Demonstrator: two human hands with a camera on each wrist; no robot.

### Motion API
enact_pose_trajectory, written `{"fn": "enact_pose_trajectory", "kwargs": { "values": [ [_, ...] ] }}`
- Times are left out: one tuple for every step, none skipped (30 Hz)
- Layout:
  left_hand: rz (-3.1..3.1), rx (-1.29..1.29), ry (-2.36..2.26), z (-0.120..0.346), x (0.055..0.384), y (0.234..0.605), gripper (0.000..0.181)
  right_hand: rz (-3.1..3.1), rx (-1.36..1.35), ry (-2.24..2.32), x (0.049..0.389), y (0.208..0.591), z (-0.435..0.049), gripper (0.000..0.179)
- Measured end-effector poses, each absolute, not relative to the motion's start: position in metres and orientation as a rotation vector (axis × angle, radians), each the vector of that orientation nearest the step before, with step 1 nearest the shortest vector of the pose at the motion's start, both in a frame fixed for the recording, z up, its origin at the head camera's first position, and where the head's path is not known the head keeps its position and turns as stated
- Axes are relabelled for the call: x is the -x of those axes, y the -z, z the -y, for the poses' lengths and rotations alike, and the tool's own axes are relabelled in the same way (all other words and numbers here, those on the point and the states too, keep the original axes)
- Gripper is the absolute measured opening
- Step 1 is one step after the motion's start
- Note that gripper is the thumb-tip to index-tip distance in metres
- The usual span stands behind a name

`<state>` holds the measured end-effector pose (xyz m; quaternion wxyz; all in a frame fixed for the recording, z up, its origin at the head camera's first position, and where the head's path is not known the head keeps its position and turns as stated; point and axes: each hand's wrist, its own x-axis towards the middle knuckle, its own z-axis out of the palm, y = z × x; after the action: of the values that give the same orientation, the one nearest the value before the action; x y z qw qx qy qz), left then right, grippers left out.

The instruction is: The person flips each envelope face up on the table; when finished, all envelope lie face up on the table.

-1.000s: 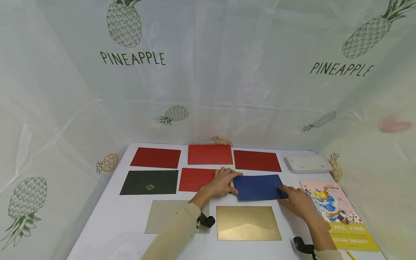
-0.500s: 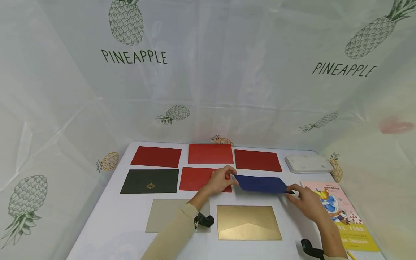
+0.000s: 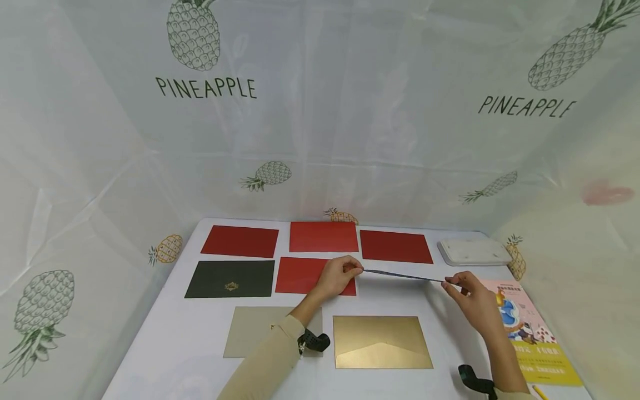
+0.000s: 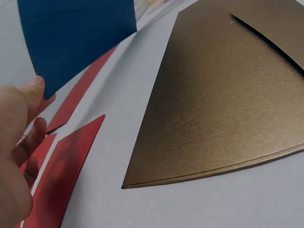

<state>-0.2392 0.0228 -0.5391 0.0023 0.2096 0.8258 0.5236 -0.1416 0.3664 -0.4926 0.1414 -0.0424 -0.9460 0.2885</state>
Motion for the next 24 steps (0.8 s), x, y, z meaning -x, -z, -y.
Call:
{"fn": "enact_pose_trajectory", "kwargs": {
  "values": [
    [-2.598,-0.649,-1.65,-0.023,0.239,0.539,0.006,2.706,0.134,-0.852,0.143,0.493,-0.366,0.033],
    [-2.604,-0.642,-1.659,-0.023,0.239,0.54,0.005,2.684,0.147,-0.868,0.145,0.495,-0.365,0.032],
    [-2.609,-0.633,-1.666,-0.023,0.239,0.54,0.005,2.665,0.156,-0.882,0.146,0.496,-0.364,0.031],
    [-2.613,-0.628,-1.671,-0.024,0.239,0.541,0.005,2.646,0.169,-0.896,0.147,0.497,-0.364,0.03],
    [-2.62,-0.625,-1.671,-0.024,0.239,0.541,0.005,2.627,0.18,-0.912,0.149,0.498,-0.364,0.029],
    [-2.628,-0.629,-1.672,-0.024,0.239,0.541,0.005,2.607,0.19,-0.93,0.15,0.5,-0.364,0.027],
    [-2.637,-0.631,-1.671,-0.025,0.239,0.541,0.006,2.59,0.196,-0.948,0.151,0.501,-0.363,0.025],
    [-2.649,-0.634,-1.668,-0.025,0.238,0.541,0.005,2.57,0.198,-0.962,0.151,0.502,-0.363,0.024],
    [-2.665,-0.634,-1.662,-0.026,0.238,0.541,0.005,2.55,0.205,-0.971,0.152,0.503,-0.363,0.022],
    [-2.677,-0.637,-1.66,-0.026,0.238,0.541,0.005,2.528,0.216,-0.984,0.153,0.503,-0.363,0.021],
    [-2.694,-0.641,-1.653,-0.027,0.237,0.54,0.005,2.512,0.224,-0.989,0.154,0.504,-0.362,0.02],
    [-2.71,-0.643,-1.644,-0.027,0.237,0.54,0.006,2.497,0.226,-0.995,0.155,0.504,-0.362,0.02],
    [-2.725,-0.651,-1.639,-0.027,0.237,0.539,0.006,2.483,0.226,-0.997,0.156,0.504,-0.361,0.02],
    [-2.738,-0.659,-1.63,-0.027,0.236,0.538,0.006,2.47,0.228,-0.996,0.157,0.504,-0.361,0.02],
    [-2.752,-0.666,-1.62,-0.027,0.236,0.537,0.007,2.467,0.234,-0.989,0.159,0.504,-0.361,0.02],
    [-2.76,-0.673,-1.611,-0.028,0.236,0.537,0.007,2.468,0.226,-0.983,0.16,0.504,-0.361,0.02],
    [-2.769,-0.677,-1.599,-0.028,0.235,0.536,0.007,2.476,0.214,-0.968,0.161,0.504,-0.361,0.02],
    [-2.774,-0.678,-1.591,-0.028,0.235,0.536,0.007,2.488,0.196,-0.953,0.163,0.504,-0.362,0.021],
    [-2.777,-0.679,-1.582,-0.027,0.235,0.535,0.007,2.5,0.183,-0.933,0.164,0.505,-0.362,0.021],
    [-2.781,-0.672,-1.564,-0.027,0.234,0.535,0.006,2.519,0.171,-0.911,0.165,0.506,-0.362,0.021],
    [-2.781,-0.666,-1.553,-0.027,0.234,0.535,0.006,2.537,0.154,-0.885,0.166,0.507,-0.363,0.022],
    [-2.777,-0.659,-1.541,-0.027,0.234,0.535,0.006,2.546,0.128,-0.865,0.167,0.508,-0.363,0.023],
    [-2.773,-0.658,-1.534,-0.026,0.234,0.536,0.006,2.554,0.105,-0.843,0.168,0.51,-0.364,0.024],
    [-2.77,-0.661,-1.524,-0.026,0.234,0.536,0.006,2.553,0.08,-0.825,0.169,0.512,-0.365,0.024]
  ]
}}
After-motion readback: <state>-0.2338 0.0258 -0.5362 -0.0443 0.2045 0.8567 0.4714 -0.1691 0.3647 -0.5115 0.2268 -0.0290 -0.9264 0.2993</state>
